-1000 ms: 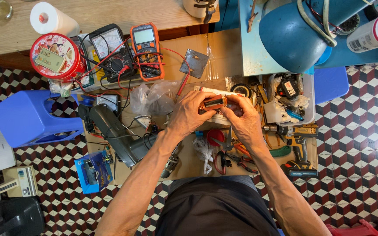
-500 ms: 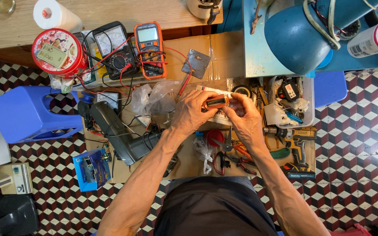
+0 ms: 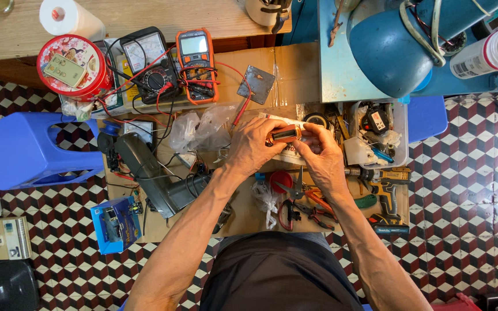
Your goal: The person assembles a small electronic device by inserting a cylindrical component into a rectangular housing, then uses pliers to trim a protruding wire. The person continues to adjust the component within the housing.
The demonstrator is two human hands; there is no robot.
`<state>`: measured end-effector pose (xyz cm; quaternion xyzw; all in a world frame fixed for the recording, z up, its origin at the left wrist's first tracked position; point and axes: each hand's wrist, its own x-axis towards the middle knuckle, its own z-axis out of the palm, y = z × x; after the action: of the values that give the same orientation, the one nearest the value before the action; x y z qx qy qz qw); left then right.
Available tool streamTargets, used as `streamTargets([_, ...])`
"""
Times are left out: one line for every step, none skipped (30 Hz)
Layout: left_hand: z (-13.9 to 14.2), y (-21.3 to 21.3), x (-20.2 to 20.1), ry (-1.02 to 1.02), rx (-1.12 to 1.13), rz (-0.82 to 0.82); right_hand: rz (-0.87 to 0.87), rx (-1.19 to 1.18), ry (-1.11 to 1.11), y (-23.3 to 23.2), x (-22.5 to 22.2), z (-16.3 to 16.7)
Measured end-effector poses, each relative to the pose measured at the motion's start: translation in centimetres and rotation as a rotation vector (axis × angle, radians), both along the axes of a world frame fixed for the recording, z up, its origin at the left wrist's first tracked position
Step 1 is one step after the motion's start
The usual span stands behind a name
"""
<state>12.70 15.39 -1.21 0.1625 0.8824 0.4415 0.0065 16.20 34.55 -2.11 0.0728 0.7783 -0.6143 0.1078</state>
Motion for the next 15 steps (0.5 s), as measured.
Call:
streamTargets([2.5,-0.2,-1.9,0.002,0.003,0.004,0.003,-0.002,0.002,0.1,-2.3,3.0])
streamTargets([1.8,-1.2,-1.2,0.004,0.006,0.006,0.004,-0.003,0.005,-0.2,-2.0,2.6])
streamTargets([2.9,-1.7,-1.7,0.005,0.009,0.007,0.004,-0.005,0.007,-0.8,-2.2,3.3])
streamTargets([3.2,-2.1,-1.6,0.001,0.006,0.007,0.002,-0.001,0.003,-1.3,-2.0,3.6])
streamTargets([3.5,-2.5,-1.5,-0.001,0.003,0.008,0.001,0.001,0.002,-1.9,-2.0,3.9])
streamTargets([3.6,-2.8,-1.4,-0.003,-0.001,0.01,0.001,0.004,0.001,-2.3,-1.9,3.9])
streamTargets([3.3,-3.2,-1.1,0.002,0.004,0.01,0.004,0.013,0.015,-2.8,-1.6,3.6])
streamTargets([2.9,-3.6,-0.9,0.005,0.008,0.01,0.006,0.022,0.027,-3.2,-1.3,3.3])
streamTargets([2.4,-4.1,-0.5,0.009,0.012,0.012,0.011,0.03,0.039,-3.8,-0.9,2.9])
streamTargets([1.7,-4.6,-0.2,0.004,0.007,0.01,0.003,0.079,0.053,-4.4,-0.6,2.4])
streamTargets([1.2,-5.2,-0.1,-0.002,0.001,0.009,-0.003,0.127,0.067,-5.0,-0.4,2.0])
streamTargets([0.6,-5.7,0.0,-0.009,-0.005,0.007,-0.01,0.174,0.079,-5.6,-0.2,1.7])
streamTargets([0.1,-6.1,-0.1,-0.002,-0.001,0.009,0.009,0.247,0.168,-6.2,-0.2,1.6])
streamTargets([-0.2,-6.5,-0.4,0.007,0.004,0.012,0.028,0.32,0.259,-6.8,-0.3,1.5])
streamTargets([-0.4,-7.0,-0.7,0.016,0.009,0.013,0.047,0.394,0.351,-7.4,-0.6,1.6])
